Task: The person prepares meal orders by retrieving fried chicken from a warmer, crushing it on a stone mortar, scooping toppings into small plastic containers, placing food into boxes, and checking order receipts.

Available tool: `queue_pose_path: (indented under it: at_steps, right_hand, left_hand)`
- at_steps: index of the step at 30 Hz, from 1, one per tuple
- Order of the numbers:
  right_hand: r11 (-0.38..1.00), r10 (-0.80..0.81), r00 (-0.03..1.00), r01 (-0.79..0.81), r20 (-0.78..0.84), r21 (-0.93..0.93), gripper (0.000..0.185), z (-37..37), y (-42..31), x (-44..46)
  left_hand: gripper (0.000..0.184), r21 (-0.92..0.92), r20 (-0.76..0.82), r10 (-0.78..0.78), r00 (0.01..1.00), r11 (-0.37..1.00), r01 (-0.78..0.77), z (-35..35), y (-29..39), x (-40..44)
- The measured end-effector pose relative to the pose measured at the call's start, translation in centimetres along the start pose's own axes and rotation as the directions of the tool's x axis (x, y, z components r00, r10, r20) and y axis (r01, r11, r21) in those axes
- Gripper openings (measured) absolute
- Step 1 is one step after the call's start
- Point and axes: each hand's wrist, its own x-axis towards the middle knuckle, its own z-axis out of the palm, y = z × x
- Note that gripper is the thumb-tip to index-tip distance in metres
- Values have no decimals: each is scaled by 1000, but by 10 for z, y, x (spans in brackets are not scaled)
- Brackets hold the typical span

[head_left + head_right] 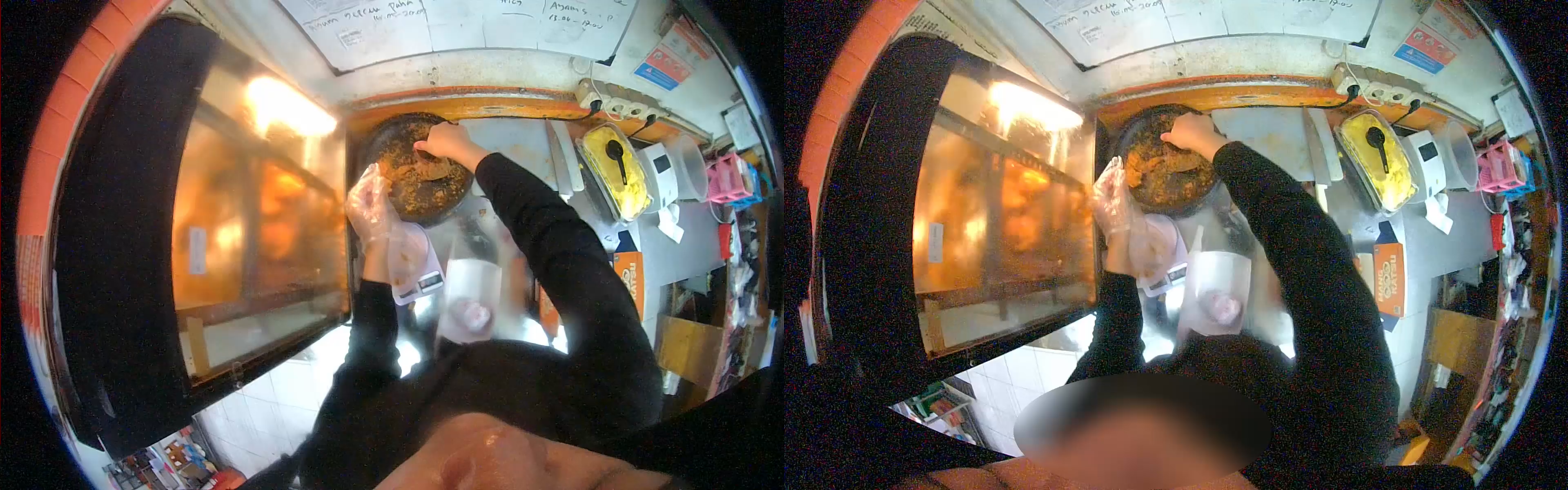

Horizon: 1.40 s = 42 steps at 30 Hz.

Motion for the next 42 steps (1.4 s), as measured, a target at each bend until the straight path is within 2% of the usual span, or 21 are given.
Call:
queue_pose_path:
  at_steps: [3, 4, 7, 9, 10, 11, 13, 14, 16, 19, 22, 24, 27, 28, 29, 31, 32, 34, 37, 39, 42]
  right_hand:
    - [996, 32, 999, -29, -32, 79, 69, -55, -24, -27]
    - [993, 42, 989, -26, -145, 114, 68, -55, -28, -38]
    - [998, 48, 993, -44, -104, 41, 68, 39, -4, -44]
    - [995, 96, 995, -95, -27, 30, 63, 33, 1, -33]
    - [998, 67, 998, -67, -5, 21, 63, 20, 4, -24]
    - [999, 44, 999, -45, 16, 23, 63, 11, 5, -20]
    - [998, 56, 997, -54, -57, 30, 65, -19, 0, -18]
    - [995, 82, 992, -77, -99, 58, 66, -30, -5, -21]
    - [985, 134, 960, -104, -244, 135, 67, -32, -11, -31]
    - [988, 139, 985, -132, -101, 75, 67, 43, -2, -35]
    - [996, 82, 996, -84, -41, -43, 66, 25, 7, -9]
    - [997, 63, 997, -64, -39, -47, 67, -6, 6, -10]
    - [981, 122, 975, -90, -184, 172, 67, -27, -3, -45]
    - [972, 193, 950, -151, -247, 177, 68, -11, -11, -59]
    - [978, 174, 970, -149, -171, 149, 68, 4, -9, -63]
    - [985, 144, 989, -138, -45, 103, 68, 26, -4, -64]
    - [983, 165, 986, -165, 6, 85, 72, 28, 0, -52]
    - [936, 210, 975, -221, 68, 275, 75, 20, 19, -44]
    - [843, 335, 942, -302, 5, 445, 81, 17, 48, -44]
    - [764, 391, 915, -381, 97, 520, 81, -7, 55, -60]
    - [823, 400, 914, -322, -75, 467, 82, -4, 68, -68]
  left_hand:
    - [17, -46, 14, 14, 1000, 999, -13, -12, -7, 6]
    - [17, -80, -8, -6, 1000, 997, 5, -15, -12, 7]
    - [21, -121, -61, -99, 993, 988, 91, -22, -27, 2]
    - [23, -129, -37, -143, 989, 982, 137, -13, -29, 11]
    - [23, -55, -15, 19, 1000, 998, -19, -10, -22, 10]
    - [23, -71, -8, -2, 1000, 997, 2, -8, -17, 8]
    - [22, -105, 1, -31, 1000, 994, 31, -4, -14, 9]
    - [21, -126, -8, -151, 989, 981, 149, -3, -15, 8]
    - [23, -131, -27, -104, 994, 986, 99, -1, -21, 10]
    - [24, -167, -65, -143, 988, 977, 131, 10, -12, 7]
    - [25, -194, -38, -210, 977, 961, 199, 25, 9, 14]
    - [26, -124, 20, -237, 971, 963, 237, 25, 19, 18]
    - [19, 92, 176, -272, 946, 961, 259, 9, -24, 30]
    - [17, 128, 152, -176, 973, 979, 157, 12, -29, 33]
    - [17, 114, 155, -217, 964, 973, 200, 15, -47, 39]
    - [14, 200, 171, -95, 981, 978, 60, 34, -38, 53]
    - [23, 256, 288, -114, 951, 966, 38, 48, -36, 67]
    - [45, 383, 501, -192, 844, 924, -18, 56, -32, 85]
    - [75, 520, 814, -205, 543, 674, -525, 75, 17, 84]
    - [97, 531, 844, -222, 487, 462, -710, 93, -7, 76]
    - [109, 442, 870, -345, 353, 225, -868, 110, -5, 72]
